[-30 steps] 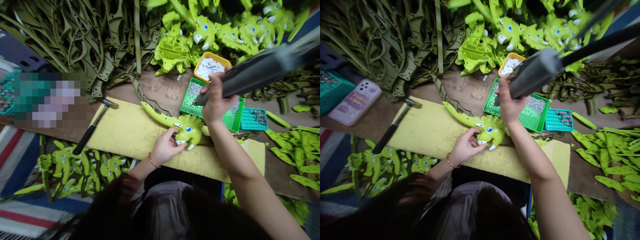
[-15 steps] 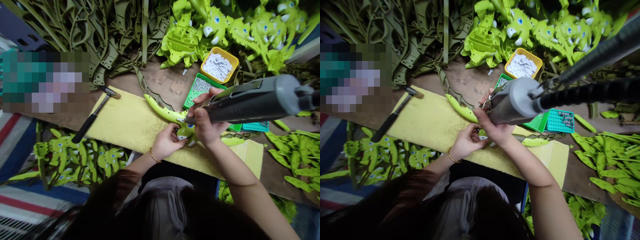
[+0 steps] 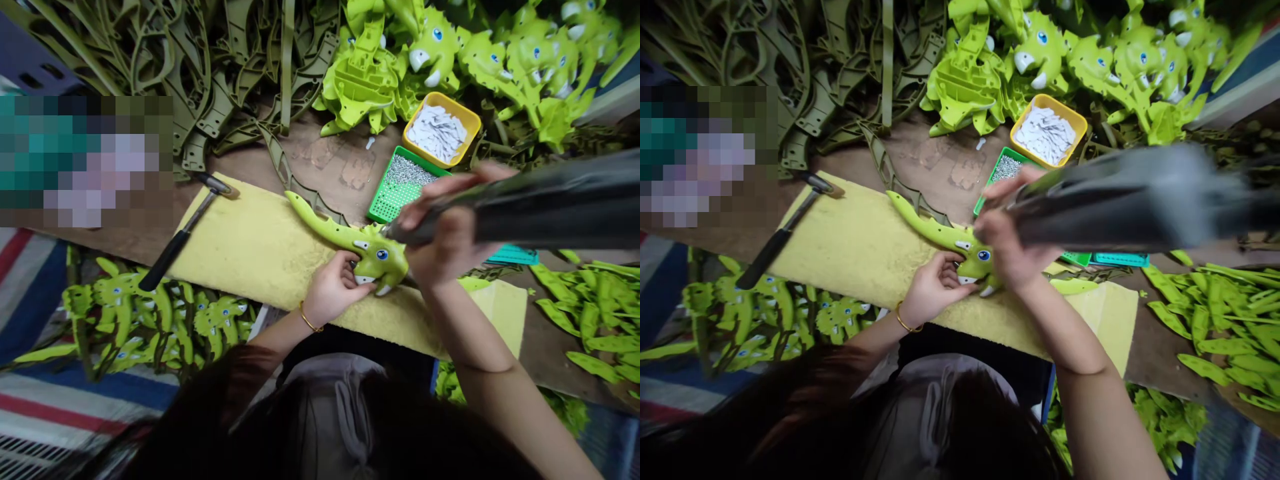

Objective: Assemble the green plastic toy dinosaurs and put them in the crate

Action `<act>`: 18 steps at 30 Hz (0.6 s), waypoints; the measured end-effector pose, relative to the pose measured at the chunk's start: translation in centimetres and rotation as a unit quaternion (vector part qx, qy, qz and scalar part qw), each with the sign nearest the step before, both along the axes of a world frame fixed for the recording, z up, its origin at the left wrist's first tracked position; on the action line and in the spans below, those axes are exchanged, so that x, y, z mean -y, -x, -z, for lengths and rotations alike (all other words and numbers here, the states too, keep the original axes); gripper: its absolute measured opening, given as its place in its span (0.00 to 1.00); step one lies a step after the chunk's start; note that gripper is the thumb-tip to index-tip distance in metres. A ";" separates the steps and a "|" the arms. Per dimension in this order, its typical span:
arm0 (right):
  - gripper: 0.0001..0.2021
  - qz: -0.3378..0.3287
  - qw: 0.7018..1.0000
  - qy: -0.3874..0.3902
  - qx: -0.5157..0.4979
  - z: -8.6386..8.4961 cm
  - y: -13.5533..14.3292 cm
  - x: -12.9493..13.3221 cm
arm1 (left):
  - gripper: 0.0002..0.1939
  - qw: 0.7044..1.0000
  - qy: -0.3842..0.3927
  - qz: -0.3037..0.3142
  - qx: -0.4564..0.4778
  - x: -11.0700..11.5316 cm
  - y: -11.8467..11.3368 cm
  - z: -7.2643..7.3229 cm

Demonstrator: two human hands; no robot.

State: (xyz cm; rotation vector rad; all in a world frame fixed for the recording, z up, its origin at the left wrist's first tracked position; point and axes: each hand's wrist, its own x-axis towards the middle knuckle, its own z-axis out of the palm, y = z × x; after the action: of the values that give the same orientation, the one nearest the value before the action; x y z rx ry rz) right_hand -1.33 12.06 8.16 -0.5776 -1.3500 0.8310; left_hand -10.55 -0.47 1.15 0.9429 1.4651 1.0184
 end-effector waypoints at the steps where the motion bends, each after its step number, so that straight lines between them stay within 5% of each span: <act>1: 0.16 0.049 0.996 -0.033 -0.064 -0.5 0.4 -1.2 | 0.25 1.000 0.007 0.011 -0.003 0.0 0.1 0.0; 3: 0.17 0.153 0.981 -0.030 -0.117 -0.3 1.0 -3.8 | 0.26 0.999 0.013 0.035 -0.013 -0.1 0.3 0.0; 6: 0.22 0.222 0.974 0.030 -0.034 2.4 1.0 -7.1 | 0.25 0.997 0.003 0.052 -0.048 -0.2 0.3 -0.1; 10: 0.25 0.184 0.978 0.063 0.074 5.7 0.0 -8.1 | 0.22 0.996 -0.026 0.046 -0.078 -0.2 0.1 -0.4; 18: 0.26 0.113 0.983 0.122 0.072 6.4 -0.7 -7.7 | 0.21 0.992 -0.062 0.042 -0.105 0.0 0.0 -0.6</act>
State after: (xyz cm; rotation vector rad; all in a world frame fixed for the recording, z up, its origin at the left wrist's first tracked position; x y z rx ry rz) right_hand -0.62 19.72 1.78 -0.9816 -1.2921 0.7845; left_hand -10.56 -0.46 1.75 1.2223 1.5322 0.9812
